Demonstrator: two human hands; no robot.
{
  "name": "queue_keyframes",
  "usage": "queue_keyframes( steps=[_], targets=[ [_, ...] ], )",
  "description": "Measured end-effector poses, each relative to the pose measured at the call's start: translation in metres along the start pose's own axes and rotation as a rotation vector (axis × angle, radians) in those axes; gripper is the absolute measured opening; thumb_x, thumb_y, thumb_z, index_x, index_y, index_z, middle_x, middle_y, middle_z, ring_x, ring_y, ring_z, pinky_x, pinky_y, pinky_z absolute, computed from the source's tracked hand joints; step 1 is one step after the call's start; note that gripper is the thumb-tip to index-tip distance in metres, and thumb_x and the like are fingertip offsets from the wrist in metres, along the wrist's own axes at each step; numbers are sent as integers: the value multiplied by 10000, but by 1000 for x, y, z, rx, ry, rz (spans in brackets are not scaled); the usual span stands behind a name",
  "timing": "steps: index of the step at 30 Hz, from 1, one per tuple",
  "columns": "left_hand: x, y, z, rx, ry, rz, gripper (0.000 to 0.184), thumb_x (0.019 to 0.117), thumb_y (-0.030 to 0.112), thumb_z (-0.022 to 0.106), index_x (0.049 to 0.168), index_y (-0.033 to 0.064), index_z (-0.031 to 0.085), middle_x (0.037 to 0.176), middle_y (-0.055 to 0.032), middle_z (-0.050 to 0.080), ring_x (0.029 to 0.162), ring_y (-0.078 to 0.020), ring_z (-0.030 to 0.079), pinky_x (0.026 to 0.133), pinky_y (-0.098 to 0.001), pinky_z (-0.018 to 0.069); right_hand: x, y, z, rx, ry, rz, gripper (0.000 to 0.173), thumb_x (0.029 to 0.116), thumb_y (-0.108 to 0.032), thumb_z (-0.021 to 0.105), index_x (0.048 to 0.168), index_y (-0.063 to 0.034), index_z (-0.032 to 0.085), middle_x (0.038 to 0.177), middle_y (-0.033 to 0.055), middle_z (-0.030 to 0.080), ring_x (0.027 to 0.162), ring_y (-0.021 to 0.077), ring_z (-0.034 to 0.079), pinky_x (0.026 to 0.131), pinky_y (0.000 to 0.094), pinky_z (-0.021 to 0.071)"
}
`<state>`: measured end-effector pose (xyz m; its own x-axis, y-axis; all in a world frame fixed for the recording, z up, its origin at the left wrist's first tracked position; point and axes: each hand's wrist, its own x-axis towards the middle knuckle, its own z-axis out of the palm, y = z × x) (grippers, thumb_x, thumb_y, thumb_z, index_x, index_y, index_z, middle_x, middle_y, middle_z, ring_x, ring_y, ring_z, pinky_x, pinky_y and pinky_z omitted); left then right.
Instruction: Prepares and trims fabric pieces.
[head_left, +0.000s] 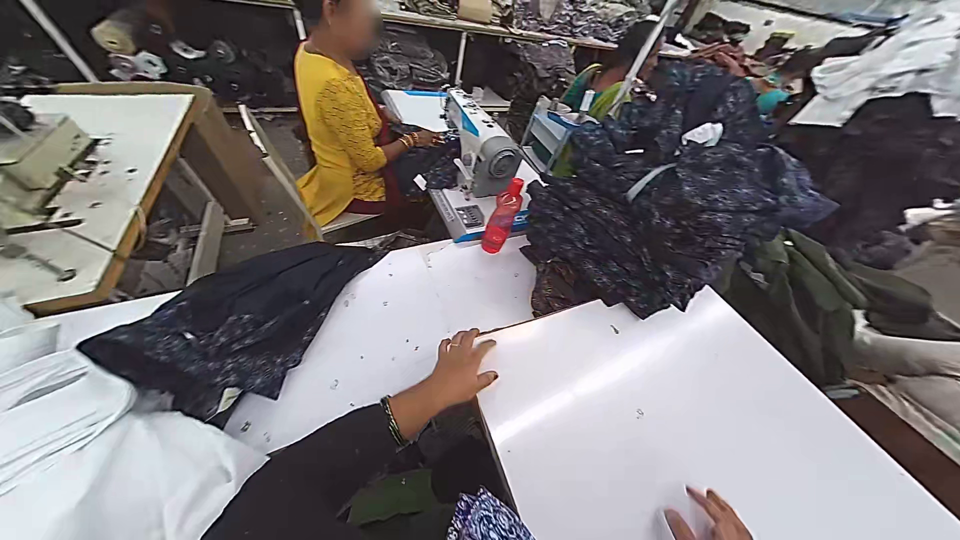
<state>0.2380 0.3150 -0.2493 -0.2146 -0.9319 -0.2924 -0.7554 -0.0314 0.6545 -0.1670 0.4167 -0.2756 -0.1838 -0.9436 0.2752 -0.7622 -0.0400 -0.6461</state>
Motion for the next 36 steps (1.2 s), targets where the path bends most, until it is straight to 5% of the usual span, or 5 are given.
queue_keyframes(
  steps=[5, 23, 27, 32, 36],
  targets=[
    [-10, -8, 30, -21, 162, 32, 538, 1075, 408, 457, 1580, 231, 416, 1711, -170, 153, 1574, -454, 30, 1196, -726, 73, 101, -40, 71, -258, -39, 138, 998, 812, -441, 805, 1569, 10, 336, 1627, 394, 100, 1455, 628, 210, 1117, 763, 217],
    [7, -56, 35, -159, 239, 277, 504, 1055, 368, 515, 1519, 170, 513, 1660, -127, 335, 1573, -411, 134, 1187, -731, 61, 190, -104, 166, -510, -371, -64, 697, 1083, -438, 415, 1580, 35, 292, 1662, 244, 239, 1555, 394, 201, 1236, 604, 134],
    [-28, -141, 2, 13, 333, -82, 702, 994, 382, 629, 1599, 139, 369, 1686, -184, 237, 1577, -430, 80, 1178, -747, 29, 170, -88, 141, -520, -348, -38, 738, 1068, -484, 431, 1584, 25, 291, 1664, 240, 236, 1556, 403, 194, 1222, 631, 132],
    [-160, -263, -56, 297, 666, -541, 524, 881, -5, 699, 1393, -28, 590, 1550, -372, 371, 1480, -623, 187, 1111, -846, 55, 159, -72, 125, -504, -327, -24, 726, 1057, -494, 443, 1583, -9, 327, 1660, 222, 266, 1551, 405, 209, 1211, 655, 130],
    [-219, -346, -85, 423, 494, -831, 605, 895, 50, 707, 1474, 66, 532, 1621, -300, 303, 1522, -560, 137, 1145, -814, 41, 161, -71, 124, -508, -326, -11, 722, 1051, -510, 450, 1585, -37, 340, 1662, 208, 269, 1553, 387, 214, 1206, 663, 136]
  ],
)
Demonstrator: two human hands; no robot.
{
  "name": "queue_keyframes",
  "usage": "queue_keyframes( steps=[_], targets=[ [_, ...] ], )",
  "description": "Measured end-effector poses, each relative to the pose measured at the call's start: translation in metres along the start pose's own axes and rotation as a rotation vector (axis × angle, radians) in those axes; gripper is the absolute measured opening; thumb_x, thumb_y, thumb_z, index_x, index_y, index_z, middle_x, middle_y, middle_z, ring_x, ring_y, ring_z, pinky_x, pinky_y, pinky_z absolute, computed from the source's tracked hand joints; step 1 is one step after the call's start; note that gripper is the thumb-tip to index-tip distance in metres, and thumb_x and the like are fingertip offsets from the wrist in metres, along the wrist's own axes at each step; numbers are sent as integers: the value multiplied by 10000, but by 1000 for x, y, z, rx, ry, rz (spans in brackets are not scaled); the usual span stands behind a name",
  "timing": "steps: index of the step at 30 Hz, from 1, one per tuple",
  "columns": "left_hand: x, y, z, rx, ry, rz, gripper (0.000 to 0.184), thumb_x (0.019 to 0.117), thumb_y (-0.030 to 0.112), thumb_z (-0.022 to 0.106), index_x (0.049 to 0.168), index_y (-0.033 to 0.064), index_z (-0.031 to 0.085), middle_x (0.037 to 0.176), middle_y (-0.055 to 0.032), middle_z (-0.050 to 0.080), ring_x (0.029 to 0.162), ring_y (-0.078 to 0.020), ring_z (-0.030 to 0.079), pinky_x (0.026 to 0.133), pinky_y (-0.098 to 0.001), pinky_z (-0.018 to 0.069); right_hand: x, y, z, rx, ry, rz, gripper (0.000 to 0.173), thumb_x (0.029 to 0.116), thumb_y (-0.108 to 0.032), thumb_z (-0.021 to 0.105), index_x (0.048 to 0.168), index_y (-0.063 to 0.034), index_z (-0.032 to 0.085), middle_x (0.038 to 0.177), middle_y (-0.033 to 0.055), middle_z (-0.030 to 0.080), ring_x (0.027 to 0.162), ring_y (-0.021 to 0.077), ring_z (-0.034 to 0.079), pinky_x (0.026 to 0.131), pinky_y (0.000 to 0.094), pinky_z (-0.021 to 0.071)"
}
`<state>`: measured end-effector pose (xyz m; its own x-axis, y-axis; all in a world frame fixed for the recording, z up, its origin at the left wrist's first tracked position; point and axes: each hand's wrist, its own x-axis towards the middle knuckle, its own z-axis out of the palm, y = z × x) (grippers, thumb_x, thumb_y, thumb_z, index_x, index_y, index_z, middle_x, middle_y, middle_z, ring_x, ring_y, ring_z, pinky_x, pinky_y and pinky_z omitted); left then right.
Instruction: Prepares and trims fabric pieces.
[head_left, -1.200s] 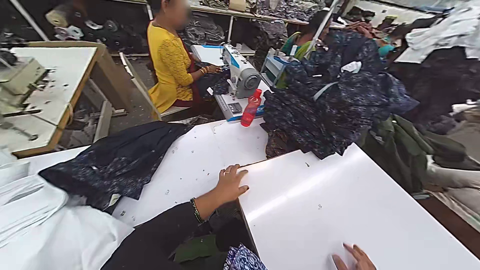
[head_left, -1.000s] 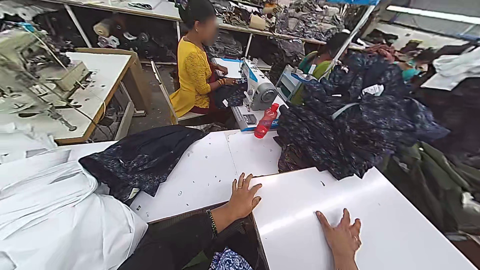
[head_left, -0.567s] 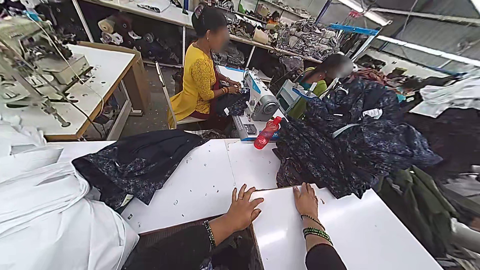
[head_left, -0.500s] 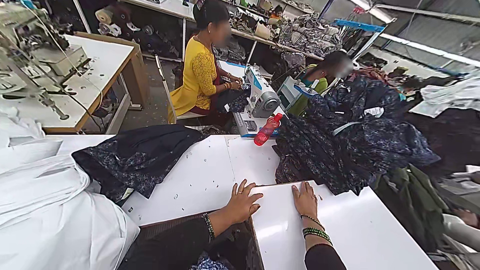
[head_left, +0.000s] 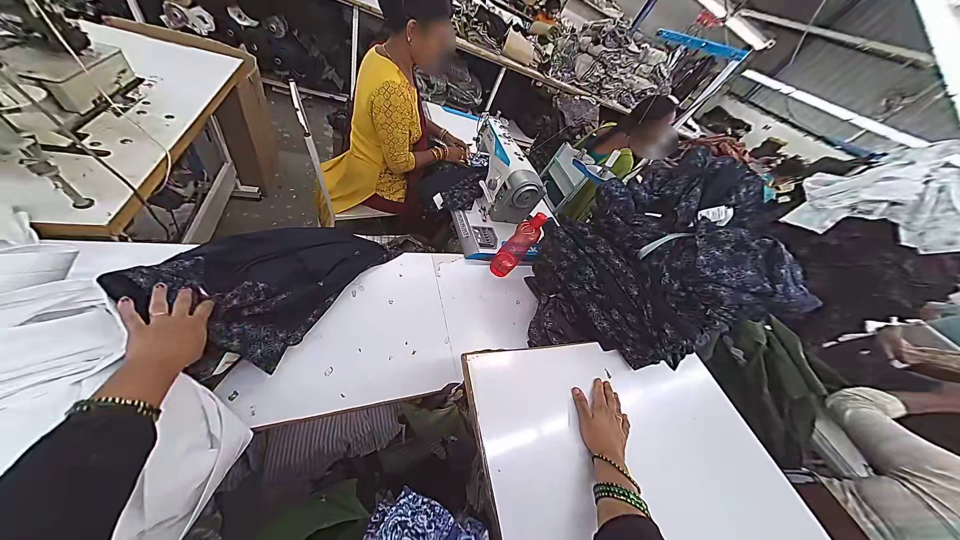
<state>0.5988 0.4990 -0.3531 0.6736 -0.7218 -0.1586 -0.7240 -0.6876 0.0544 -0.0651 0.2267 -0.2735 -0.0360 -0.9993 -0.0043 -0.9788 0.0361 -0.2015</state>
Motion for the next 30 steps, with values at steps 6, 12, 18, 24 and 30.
queue_keyframes(
  steps=[6, 12, 18, 24, 30],
  targets=[
    [-7, 14, -17, -30, -36, -53, 307, 1002, 10, 558, 1280, 12, 687, 1465, -259, 549, 1502, -491, 289, 1206, -731, -19, 2, -2, 1, 32, 23, -25, 714, 1047, -506, 464, 1575, -35, 366, 1653, 210, 292, 1546, 385, 236, 1206, 667, 133],
    [-24, 67, -55, -152, -31, 36, 460, 1127, 288, 364, 1245, -77, 618, 1203, -380, 638, 1189, -560, 600, 991, -739, 410, -15, 5, 3, 41, 57, -60, 625, 1052, -431, 485, 1521, -18, 457, 1597, 246, 380, 1499, 409, 336, 1199, 630, 236],
    [-84, 174, -79, -423, -354, 556, 489, 1112, 236, 390, 1203, -202, 587, 1207, -435, 592, 1196, -562, 569, 1031, -693, 397, -78, 32, -7, 142, 25, 10, 603, 1050, -456, 463, 1537, -101, 470, 1628, 160, 371, 1535, 338, 289, 1242, 582, 175],
    [-194, 259, -98, -746, -822, 1118, 260, 1021, 102, 448, 895, 11, 656, 775, 73, 615, 750, 41, 572, 766, -214, 497, -171, 56, -15, 243, -58, 15, 582, 1040, -436, 488, 1520, -107, 493, 1644, 138, 348, 1553, 317, 245, 1250, 568, 130],
    [-337, 331, -91, -1003, -1801, 1387, 228, 1045, 306, 519, 1129, 288, 730, 1032, 184, 742, 924, 75, 671, 844, -168, 555, -306, 53, -29, 925, -72, -273, 813, 893, -178, 668, 1552, 102, 283, 1592, 279, 354, 1487, 304, 365, 1231, 430, 268]
  ],
)
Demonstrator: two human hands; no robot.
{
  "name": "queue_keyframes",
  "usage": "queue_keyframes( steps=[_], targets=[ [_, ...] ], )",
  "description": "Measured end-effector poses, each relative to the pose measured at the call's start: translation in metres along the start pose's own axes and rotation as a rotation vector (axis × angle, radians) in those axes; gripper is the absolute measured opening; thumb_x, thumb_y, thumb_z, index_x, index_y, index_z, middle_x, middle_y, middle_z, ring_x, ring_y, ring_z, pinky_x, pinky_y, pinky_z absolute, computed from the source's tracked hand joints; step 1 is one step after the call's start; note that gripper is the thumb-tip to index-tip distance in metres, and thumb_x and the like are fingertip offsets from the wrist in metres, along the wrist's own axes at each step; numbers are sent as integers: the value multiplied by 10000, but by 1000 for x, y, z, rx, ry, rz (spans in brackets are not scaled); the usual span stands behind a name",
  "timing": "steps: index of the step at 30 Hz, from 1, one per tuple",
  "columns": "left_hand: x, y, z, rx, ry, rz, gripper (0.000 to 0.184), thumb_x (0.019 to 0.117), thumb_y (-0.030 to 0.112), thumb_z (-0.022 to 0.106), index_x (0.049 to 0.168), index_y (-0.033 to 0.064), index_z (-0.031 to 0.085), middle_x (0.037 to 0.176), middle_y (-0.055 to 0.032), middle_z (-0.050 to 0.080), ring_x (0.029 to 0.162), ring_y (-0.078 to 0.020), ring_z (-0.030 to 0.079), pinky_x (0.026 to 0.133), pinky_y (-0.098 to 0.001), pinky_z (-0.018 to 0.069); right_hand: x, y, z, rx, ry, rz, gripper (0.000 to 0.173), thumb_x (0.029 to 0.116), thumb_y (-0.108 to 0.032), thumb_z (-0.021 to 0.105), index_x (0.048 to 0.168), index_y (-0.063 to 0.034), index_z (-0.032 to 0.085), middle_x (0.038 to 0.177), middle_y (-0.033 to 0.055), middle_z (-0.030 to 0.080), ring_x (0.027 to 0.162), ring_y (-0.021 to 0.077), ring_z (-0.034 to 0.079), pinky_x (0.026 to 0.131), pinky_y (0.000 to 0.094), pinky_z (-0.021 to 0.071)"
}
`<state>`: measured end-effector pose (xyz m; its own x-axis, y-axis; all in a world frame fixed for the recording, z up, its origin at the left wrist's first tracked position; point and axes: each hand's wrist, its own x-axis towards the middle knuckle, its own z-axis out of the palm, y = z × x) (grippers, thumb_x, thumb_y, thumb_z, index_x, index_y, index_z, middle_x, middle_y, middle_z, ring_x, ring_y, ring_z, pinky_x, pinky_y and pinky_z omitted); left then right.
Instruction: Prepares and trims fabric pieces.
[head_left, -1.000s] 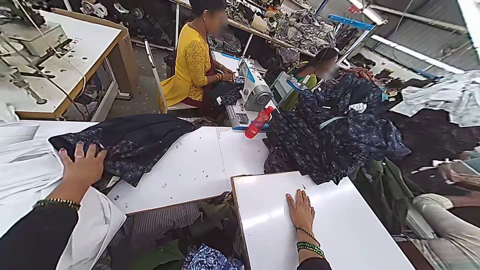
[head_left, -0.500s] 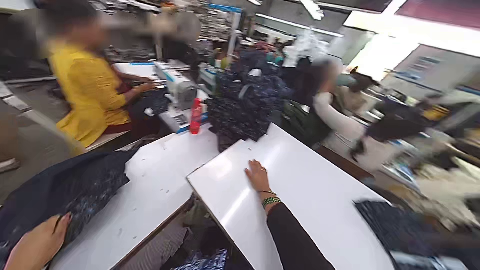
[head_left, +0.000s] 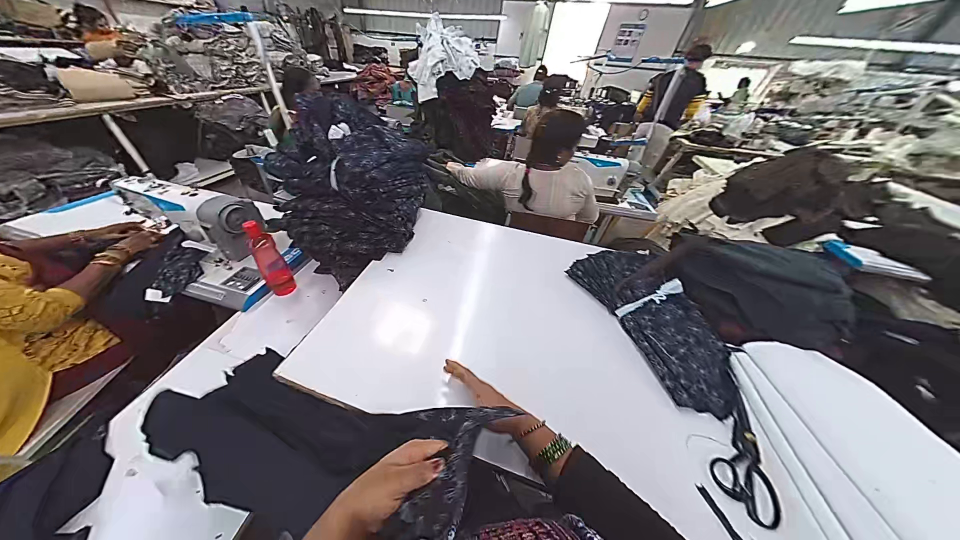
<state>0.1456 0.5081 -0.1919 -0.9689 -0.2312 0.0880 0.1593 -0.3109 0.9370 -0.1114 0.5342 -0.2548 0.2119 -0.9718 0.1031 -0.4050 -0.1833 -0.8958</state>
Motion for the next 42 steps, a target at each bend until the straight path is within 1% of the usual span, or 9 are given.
queue_keyframes(
  steps=[4, 6, 9, 14, 21, 27, 30, 38, 42],
  targets=[
    [42, -13, 41, -137, -84, -54, 259, 1033, 333, 561, 1228, 270, 719, 1142, 140, 740, 1018, 36, 678, 916, -194, 552, -102, -55, 7, 381, 78, -7, 572, 770, 19, 740, 1305, 131, 570, 1390, 147, 599, 1267, 109, 560, 1071, 252, 439],
    [49, -16, 63, -59, 47, -32, 285, 1051, 243, 467, 1185, 256, 718, 1134, 138, 751, 1036, 30, 681, 947, -207, 549, -147, -72, 4, 524, 319, 149, 318, 811, 95, 696, 1109, 0, 634, 1009, -59, 702, 944, -38, 634, 869, 179, 520],
    [60, -37, 67, -6, -2, -19, 314, 968, 533, 595, 1173, 329, 717, 1093, 160, 759, 1000, 44, 690, 915, -197, 559, -195, -68, -6, 724, 561, -133, 286, 895, -17, 652, 1086, -229, 650, 989, -177, 746, 931, -69, 677, 880, 193, 552],
    [89, -88, 68, 605, -438, -140, 281, 935, 186, 702, 1101, -42, 706, 988, -111, 739, 920, -145, 701, 882, -379, 558, -280, -107, -27, 760, 1193, -135, 190, 898, -375, 733, 1028, -242, 693, 907, -79, 772, 833, 19, 728, 784, 238, 615],
    [95, -141, 98, 728, -239, -384, 335, 1068, 181, 474, 1177, -87, 643, 1062, -217, 696, 1015, -261, 672, 966, -468, 503, -314, -86, -13, 772, 1202, -87, 256, 879, -472, 735, 1025, -262, 748, 935, -78, 786, 861, 13, 739, 812, 223, 618],
    [87, -90, 45, 1003, 408, 69, 268, 999, 57, 476, 1050, -84, 699, 959, -209, 722, 917, -314, 706, 864, -536, 545, -346, -85, -35, 218, 563, 480, 509, 669, -225, 919, 1113, -117, 695, 994, -81, 745, 968, -9, 680, 931, 227, 551],
    [74, -47, 30, 1289, 418, 335, 347, 971, 179, 481, 930, -36, 750, 888, -179, 755, 835, -323, 749, 765, -522, 575, -345, -85, -60, -296, 348, 820, 445, 808, -246, 846, 1138, 20, 710, 1033, 209, 727, 1019, 356, 690, 935, 603, 507],
    [43, -36, 38, 1074, -295, 50, 316, 1009, 210, 593, 848, -42, 694, 682, -162, 646, 631, -293, 648, 619, -499, 519, -403, -144, -89, -991, 1255, 949, 255, 834, 45, 692, 1085, 81, 719, 1123, 406, 616, 1078, 613, 583, 879, 771, 426],
    [22, -40, 19, 1024, -388, -62, 441, 1034, 302, 550, 746, -30, 587, 581, -106, 498, 543, -228, 509, 543, -422, 415, -380, -199, -100, -812, 1348, 1262, 239, 962, -59, 582, 1143, 71, 669, 1148, 385, 632, 1135, 573, 584, 909, 750, 410]
  ],
)
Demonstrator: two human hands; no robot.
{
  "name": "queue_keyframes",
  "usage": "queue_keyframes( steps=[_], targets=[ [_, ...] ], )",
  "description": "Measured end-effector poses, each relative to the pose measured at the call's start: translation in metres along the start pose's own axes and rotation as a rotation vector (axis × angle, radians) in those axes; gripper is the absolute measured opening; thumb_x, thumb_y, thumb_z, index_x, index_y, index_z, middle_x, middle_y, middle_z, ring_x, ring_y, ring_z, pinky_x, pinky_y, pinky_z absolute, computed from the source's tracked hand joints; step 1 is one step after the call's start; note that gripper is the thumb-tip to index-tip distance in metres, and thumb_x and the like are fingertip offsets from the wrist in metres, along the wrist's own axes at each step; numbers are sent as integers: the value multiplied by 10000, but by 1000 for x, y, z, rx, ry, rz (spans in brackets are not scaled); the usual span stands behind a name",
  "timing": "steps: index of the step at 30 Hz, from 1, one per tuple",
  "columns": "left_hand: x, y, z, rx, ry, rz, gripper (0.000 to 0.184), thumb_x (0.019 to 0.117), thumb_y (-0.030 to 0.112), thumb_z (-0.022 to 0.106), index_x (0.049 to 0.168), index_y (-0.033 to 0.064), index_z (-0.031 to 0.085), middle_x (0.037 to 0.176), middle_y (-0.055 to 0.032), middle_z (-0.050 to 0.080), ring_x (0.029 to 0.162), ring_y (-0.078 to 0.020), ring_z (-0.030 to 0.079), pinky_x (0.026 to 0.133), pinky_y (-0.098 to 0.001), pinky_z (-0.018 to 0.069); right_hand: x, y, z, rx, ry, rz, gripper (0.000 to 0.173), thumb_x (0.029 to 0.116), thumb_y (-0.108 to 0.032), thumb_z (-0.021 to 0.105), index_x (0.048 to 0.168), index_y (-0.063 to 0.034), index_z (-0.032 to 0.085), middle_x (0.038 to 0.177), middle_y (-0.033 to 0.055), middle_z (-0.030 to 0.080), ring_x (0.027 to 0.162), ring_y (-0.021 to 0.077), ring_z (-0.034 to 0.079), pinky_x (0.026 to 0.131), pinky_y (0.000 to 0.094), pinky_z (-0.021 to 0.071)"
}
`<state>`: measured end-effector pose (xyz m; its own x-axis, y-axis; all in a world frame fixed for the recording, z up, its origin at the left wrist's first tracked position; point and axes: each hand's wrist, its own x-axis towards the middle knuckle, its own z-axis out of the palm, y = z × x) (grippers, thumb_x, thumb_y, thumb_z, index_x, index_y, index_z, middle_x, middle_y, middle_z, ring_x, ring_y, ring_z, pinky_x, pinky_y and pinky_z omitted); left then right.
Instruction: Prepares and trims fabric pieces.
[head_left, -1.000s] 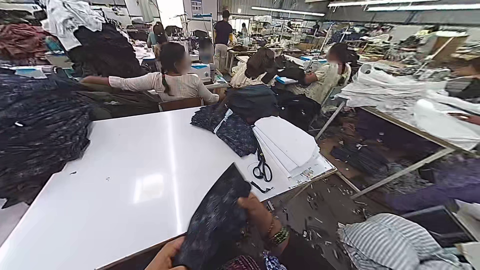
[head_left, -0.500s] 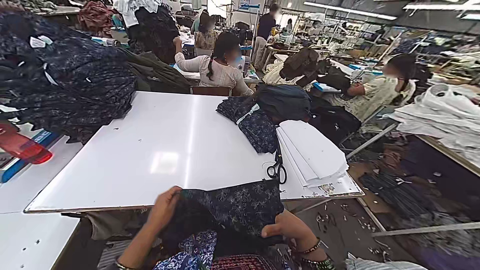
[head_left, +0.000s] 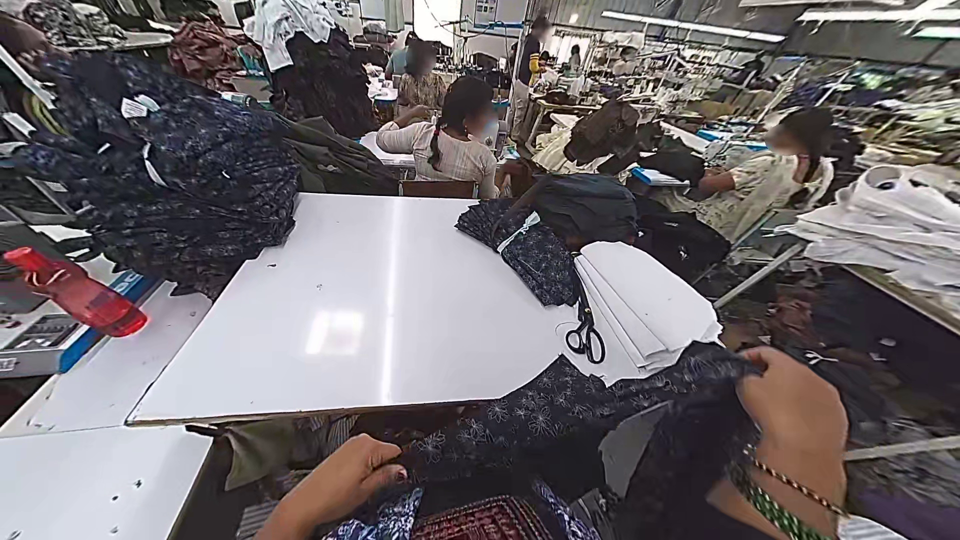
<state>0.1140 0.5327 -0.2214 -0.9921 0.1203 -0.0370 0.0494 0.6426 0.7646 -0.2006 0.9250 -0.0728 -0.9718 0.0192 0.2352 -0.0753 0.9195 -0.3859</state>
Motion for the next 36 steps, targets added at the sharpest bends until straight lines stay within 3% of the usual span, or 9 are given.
queue_keyframes(
  steps=[3, 6, 8, 10, 13, 16, 24, 30, 36],
  targets=[
    [-24, -6, -55, 94, 175, -198, 333, 1037, 209, 557, 915, -63, 705, 761, -187, 669, 727, -311, 662, 715, -538, 531, 12, -74, 15, 237, 55, -297, 269, 965, -30, 558, 1184, 108, 631, 1151, 350, 639, 1116, 494, 612, 948, 665, 442],
    [-36, -28, -132, 339, 637, -558, 369, 1093, 202, 463, 1138, -90, 684, 1085, -335, 679, 1069, -497, 652, 945, -702, 450, 24, -167, 87, 606, -58, -777, 624, 1005, -118, 611, 1570, -52, 355, 1591, 164, 419, 1417, 300, 475, 1152, 497, 408],
    [-40, -46, -159, 464, 902, -621, 353, 1075, 190, 487, 1278, -63, 624, 1264, -365, 600, 1190, -562, 573, 978, -758, 382, 3, -219, 124, 554, -220, -1040, 745, 984, -258, 655, 1600, -35, 300, 1667, 182, 275, 1534, 352, 283, 1222, 564, 268],
    [-32, -47, -157, 480, 892, -512, 413, 1048, 211, 538, 1344, -75, 578, 1340, -385, 552, 1246, -586, 530, 1013, -764, 371, -26, -248, 150, 475, -413, -1132, 706, 958, -376, 672, 1550, -72, 436, 1647, 199, 309, 1543, 384, 236, 1207, 619, 221],
    [1, -59, -113, 354, 447, -275, 395, 1004, 206, 631, 1307, -47, 632, 1447, -301, 528, 1392, -480, 463, 1146, -630, 364, -66, -222, 184, 374, -726, -998, 598, 959, -366, 673, 1464, -69, 554, 1610, 223, 369, 1534, 414, 244, 1203, 673, 166],
    [26, -74, -84, 227, 139, -193, 389, 984, 209, 669, 1322, 19, 659, 1575, -256, 412, 1510, -417, 322, 1218, -539, 298, -69, -162, 213, 212, -756, -723, 471, 968, -298, 685, 1383, -80, 631, 1589, 224, 401, 1544, 418, 210, 1193, 724, 61],
    [99, -109, -77, 257, 241, -263, 566, 973, 258, 688, 1447, -10, 537, 1587, -315, 349, 1493, -511, 289, 1203, -626, 263, -17, -48, 217, 62, -444, -115, 563, 1006, -398, 620, 1485, -116, 530, 1676, 177, 246, 1568, 404, 123, 1196, 709, 81],
    [159, -129, -69, 523, 219, -435, 737, 1022, 553, 497, 1606, 129, 349, 1689, -214, 204, 1557, -469, 146, 1209, -692, 94, 7, -47, 225, -18, -531, -88, 704, 1007, -543, 548, 1586, -175, 389, 1709, 102, 182, 1583, 376, 36, 1203, 691, 24],
    [194, -128, -79, 509, 222, -507, 804, 992, 612, 520, 1619, 149, 321, 1704, -169, 185, 1571, -433, 119, 1221, -670, 75, 57, -66, 204, 121, -568, -252, 546, 996, -374, 637, 1446, -76, 558, 1614, 215, 356, 1539, 375, 241, 1218, 646, 110]
  ],
)
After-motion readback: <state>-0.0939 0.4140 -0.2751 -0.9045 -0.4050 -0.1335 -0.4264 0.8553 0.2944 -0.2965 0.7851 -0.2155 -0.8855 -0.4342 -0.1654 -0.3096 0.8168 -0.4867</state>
